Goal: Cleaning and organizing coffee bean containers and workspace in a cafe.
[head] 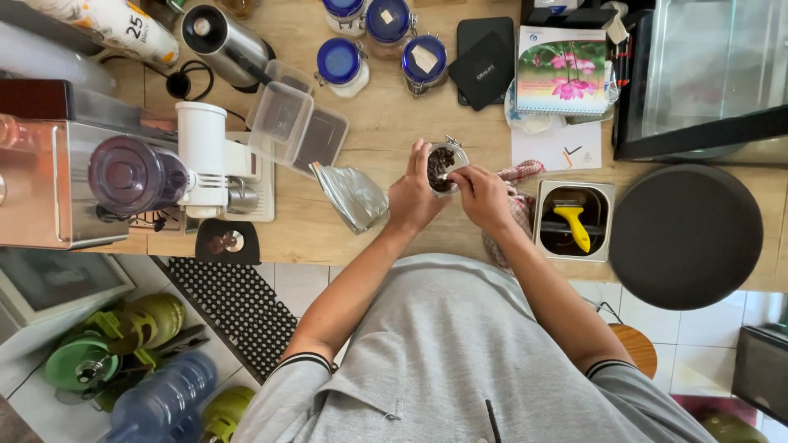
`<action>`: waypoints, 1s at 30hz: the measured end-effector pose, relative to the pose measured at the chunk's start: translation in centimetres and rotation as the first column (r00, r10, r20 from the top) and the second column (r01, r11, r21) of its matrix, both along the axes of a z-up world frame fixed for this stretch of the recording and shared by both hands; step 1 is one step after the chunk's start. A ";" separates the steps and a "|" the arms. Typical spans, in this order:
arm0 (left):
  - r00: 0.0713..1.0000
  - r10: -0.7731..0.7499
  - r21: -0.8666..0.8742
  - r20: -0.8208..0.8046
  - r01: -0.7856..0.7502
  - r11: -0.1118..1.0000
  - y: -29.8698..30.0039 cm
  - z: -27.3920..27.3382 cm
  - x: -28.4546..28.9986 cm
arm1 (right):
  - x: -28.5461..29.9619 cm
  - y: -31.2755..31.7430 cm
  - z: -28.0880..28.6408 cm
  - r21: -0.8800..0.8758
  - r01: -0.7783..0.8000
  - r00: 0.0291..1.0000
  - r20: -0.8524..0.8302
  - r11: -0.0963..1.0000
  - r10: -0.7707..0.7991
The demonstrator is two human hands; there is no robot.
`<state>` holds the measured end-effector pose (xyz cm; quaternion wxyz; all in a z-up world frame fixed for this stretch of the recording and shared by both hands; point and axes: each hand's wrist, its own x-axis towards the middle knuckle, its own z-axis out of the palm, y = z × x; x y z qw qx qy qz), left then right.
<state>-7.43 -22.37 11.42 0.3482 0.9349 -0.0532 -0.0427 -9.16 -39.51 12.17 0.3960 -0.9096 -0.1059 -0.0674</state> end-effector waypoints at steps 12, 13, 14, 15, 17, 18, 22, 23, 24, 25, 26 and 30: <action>1.000 -0.012 -0.029 -0.029 0.011 1.000 0.1 -2.4 0.6 | 0.2 0.8 2.2 0.512 0.295 0.953 -0.218 0.807 -0.210; 1.000 -0.017 -0.028 -0.013 0.017 0.999 0.2 -2.7 0.8 | 0.6 0.5 2.3 0.496 0.217 0.976 -0.123 0.841 -0.179; 1.000 -0.018 -0.028 -0.018 0.017 0.999 0.1 -2.7 0.7 | 0.5 0.2 2.0 0.495 0.221 0.975 -0.129 0.840 -0.180; 1.000 -0.009 -0.004 0.013 0.009 1.000 -0.1 -2.7 0.8 | 0.7 -0.1 1.8 0.439 0.151 0.988 -0.041 0.886 -0.148; 0.999 0.000 0.020 0.043 -0.001 1.000 -0.3 -3.0 0.9 | 0.9 -0.5 1.2 0.374 0.084 0.993 0.044 0.924 -0.108; 0.999 0.021 0.023 0.040 -0.022 0.999 -0.4 -3.4 1.0 | 0.8 -0.7 0.8 0.346 0.034 0.995 0.079 0.937 -0.065; 0.998 0.054 0.037 0.029 -0.055 0.998 -0.4 -2.4 1.0 | 1.0 -1.2 1.3 0.025 -0.134 0.963 0.240 0.991 0.124; 0.998 0.053 0.037 0.031 -0.054 0.998 -0.5 -2.8 1.0 | 1.2 -1.2 1.4 0.025 -0.134 0.962 0.242 0.991 0.124; 0.998 0.054 0.041 0.024 -0.055 0.998 -0.5 -3.1 1.0 | 1.4 -1.2 1.5 -0.063 -0.153 0.946 0.278 0.986 0.164; 0.998 0.054 0.045 0.019 -0.055 0.997 -0.5 -3.5 1.1 | 1.6 -1.2 1.5 -0.152 -0.166 0.928 0.311 0.974 0.207; 0.998 0.053 0.045 0.021 -0.054 0.998 -0.5 -4.1 1.2 | 1.9 -1.0 0.9 -0.152 -0.165 0.927 0.314 0.975 0.206; 0.998 0.005 -0.010 -0.067 -0.006 1.000 -0.8 -4.5 1.5 | 2.3 -0.3 -0.2 -0.195 -0.242 0.918 0.271 0.950 0.290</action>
